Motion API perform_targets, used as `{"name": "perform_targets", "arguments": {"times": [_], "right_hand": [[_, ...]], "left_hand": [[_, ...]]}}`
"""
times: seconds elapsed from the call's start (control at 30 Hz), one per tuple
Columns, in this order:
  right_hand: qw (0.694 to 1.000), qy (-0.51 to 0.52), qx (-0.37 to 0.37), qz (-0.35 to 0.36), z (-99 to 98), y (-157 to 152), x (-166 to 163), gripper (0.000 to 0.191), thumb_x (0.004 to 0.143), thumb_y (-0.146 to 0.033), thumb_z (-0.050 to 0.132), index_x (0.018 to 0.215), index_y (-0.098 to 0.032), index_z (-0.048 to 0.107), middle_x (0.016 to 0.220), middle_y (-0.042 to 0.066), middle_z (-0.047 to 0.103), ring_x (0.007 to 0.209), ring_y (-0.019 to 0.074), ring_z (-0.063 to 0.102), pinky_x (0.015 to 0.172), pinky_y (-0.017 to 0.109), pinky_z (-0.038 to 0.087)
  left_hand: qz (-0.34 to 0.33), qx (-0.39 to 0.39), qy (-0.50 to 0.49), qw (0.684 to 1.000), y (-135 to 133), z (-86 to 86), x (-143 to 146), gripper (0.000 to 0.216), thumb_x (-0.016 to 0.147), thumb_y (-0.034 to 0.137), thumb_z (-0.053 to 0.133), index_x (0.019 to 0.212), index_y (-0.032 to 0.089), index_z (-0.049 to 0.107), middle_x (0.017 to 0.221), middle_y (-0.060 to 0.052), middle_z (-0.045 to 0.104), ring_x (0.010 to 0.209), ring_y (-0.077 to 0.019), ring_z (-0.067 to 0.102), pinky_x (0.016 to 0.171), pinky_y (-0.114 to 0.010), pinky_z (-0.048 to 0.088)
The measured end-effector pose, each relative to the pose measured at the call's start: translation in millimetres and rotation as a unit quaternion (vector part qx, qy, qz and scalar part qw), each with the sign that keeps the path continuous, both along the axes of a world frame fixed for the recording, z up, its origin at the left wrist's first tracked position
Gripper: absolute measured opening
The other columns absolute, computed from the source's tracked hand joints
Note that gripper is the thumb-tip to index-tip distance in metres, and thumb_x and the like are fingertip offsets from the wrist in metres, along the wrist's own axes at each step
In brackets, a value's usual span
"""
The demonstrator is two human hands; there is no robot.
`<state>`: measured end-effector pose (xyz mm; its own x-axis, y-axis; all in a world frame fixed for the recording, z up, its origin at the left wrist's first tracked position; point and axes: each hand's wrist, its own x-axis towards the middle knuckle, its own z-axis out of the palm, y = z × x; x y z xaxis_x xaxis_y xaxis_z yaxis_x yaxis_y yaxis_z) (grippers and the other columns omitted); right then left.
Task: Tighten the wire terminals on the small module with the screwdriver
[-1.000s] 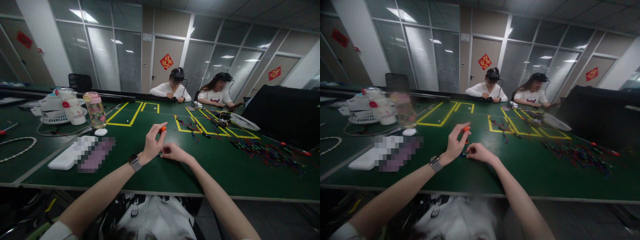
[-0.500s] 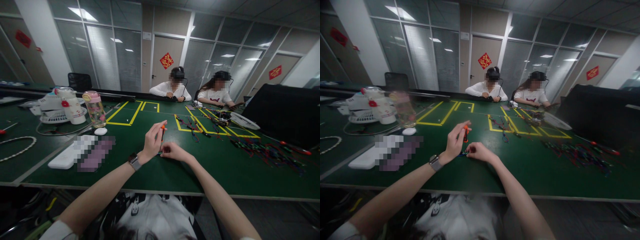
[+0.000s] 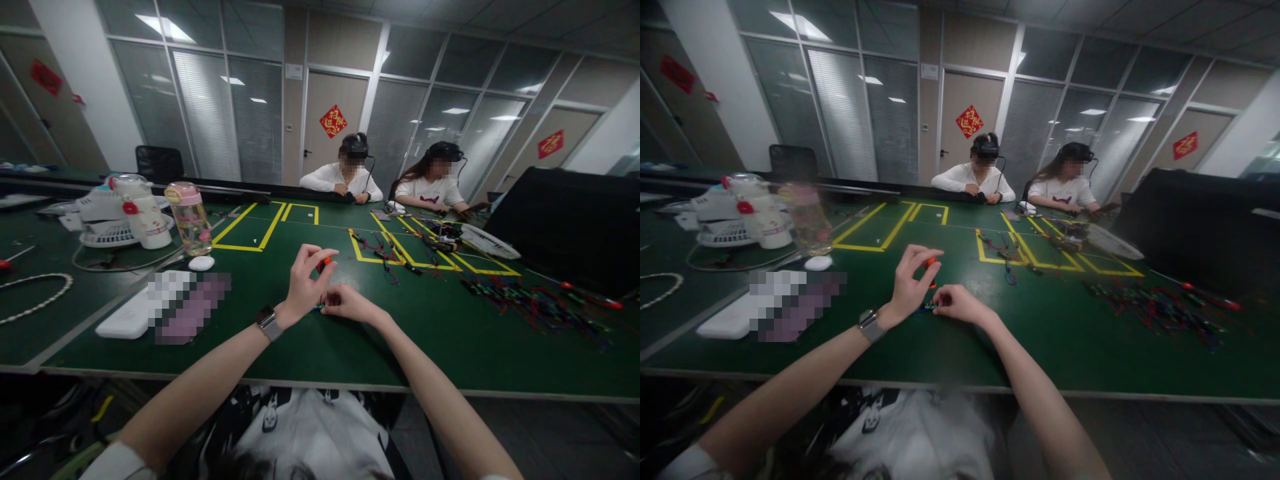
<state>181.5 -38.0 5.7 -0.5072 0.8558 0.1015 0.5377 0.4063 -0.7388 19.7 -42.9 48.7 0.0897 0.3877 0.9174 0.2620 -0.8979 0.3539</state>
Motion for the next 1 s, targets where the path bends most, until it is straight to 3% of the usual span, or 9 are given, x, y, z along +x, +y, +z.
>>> {"name": "perform_targets", "arguments": {"times": [0.13, 0.23, 0.47, 0.73, 0.9, 1.0], "right_hand": [[1.000, 0.001, -0.005, -0.005, 1.7, -1.4, -0.6, 0.011, 0.071, -0.016, 0.073, 0.079, -0.014, 0.066, 0.063, -0.004, 0.056, 0.058, 0.0110, 0.050, 0.058, 0.023, 0.041], [1.000, 0.003, -0.004, -0.003, 1.5, -1.1, -0.7, 0.011, 0.071, -0.016, 0.073, 0.079, -0.015, 0.065, 0.063, -0.004, 0.056, 0.058, 0.0106, 0.050, 0.058, 0.023, 0.041], [1.000, -0.002, 0.002, 0.001, 0.7, 0.1, -0.2, 0.012, 0.071, -0.017, 0.073, 0.078, -0.015, 0.064, 0.063, -0.004, 0.054, 0.058, 0.0107, 0.049, 0.057, 0.022, 0.040], [1.000, -0.002, 0.004, 0.003, -1.7, 1.2, 0.4, 0.011, 0.072, -0.017, 0.072, 0.078, -0.015, 0.064, 0.062, -0.005, 0.055, 0.058, 0.0108, 0.049, 0.059, 0.023, 0.040], [1.000, -0.004, 0.012, 0.003, -2.8, 1.6, 0.4, 0.010, 0.071, -0.017, 0.072, 0.077, -0.015, 0.064, 0.062, -0.004, 0.055, 0.058, 0.0109, 0.049, 0.058, 0.023, 0.039], [1.000, -0.004, 0.014, 0.000, -1.5, 0.8, 0.0, 0.011, 0.071, -0.017, 0.072, 0.078, -0.015, 0.065, 0.063, -0.004, 0.055, 0.058, 0.0107, 0.049, 0.058, 0.023, 0.040]], "left_hand": [[-0.067, -0.050, 0.005, 0.996, 0.5, -2.1, -0.1, 0.033, 0.102, 0.022, 0.036, 0.126, 0.022, 0.058, 0.111, -0.007, 0.060, 0.089, -0.0138, 0.062, 0.076, -0.027, 0.053], [-0.082, -0.065, 0.006, 0.994, 1.9, -3.2, 0.4, 0.035, 0.102, 0.021, 0.035, 0.131, 0.022, 0.055, 0.114, -0.008, 0.062, 0.087, -0.0133, 0.064, 0.076, -0.028, 0.054], [-0.047, -0.047, 0.010, 0.998, 2.1, -2.4, 2.5, 0.031, 0.099, 0.020, 0.045, 0.128, 0.022, 0.056, 0.108, -0.006, 0.062, 0.086, -0.0131, 0.063, 0.076, -0.026, 0.053], [0.023, 0.004, 0.010, 1.000, 3.1, -3.2, 1.3, 0.023, 0.091, 0.027, 0.064, 0.113, 0.021, 0.064, 0.094, -0.003, 0.052, 0.084, -0.0146, 0.054, 0.075, -0.027, 0.049], [-0.027, -0.027, 0.018, 0.999, 1.2, -3.2, 1.7, 0.028, 0.100, 0.023, 0.044, 0.123, 0.022, 0.060, 0.110, -0.007, 0.057, 0.100, -0.0173, 0.057, 0.085, -0.030, 0.049], [-0.051, -0.050, 0.013, 0.997, 0.7, -2.7, 1.9, 0.032, 0.101, 0.019, 0.038, 0.128, 0.021, 0.056, 0.115, -0.007, 0.061, 0.097, -0.0156, 0.061, 0.086, -0.030, 0.049]]}}
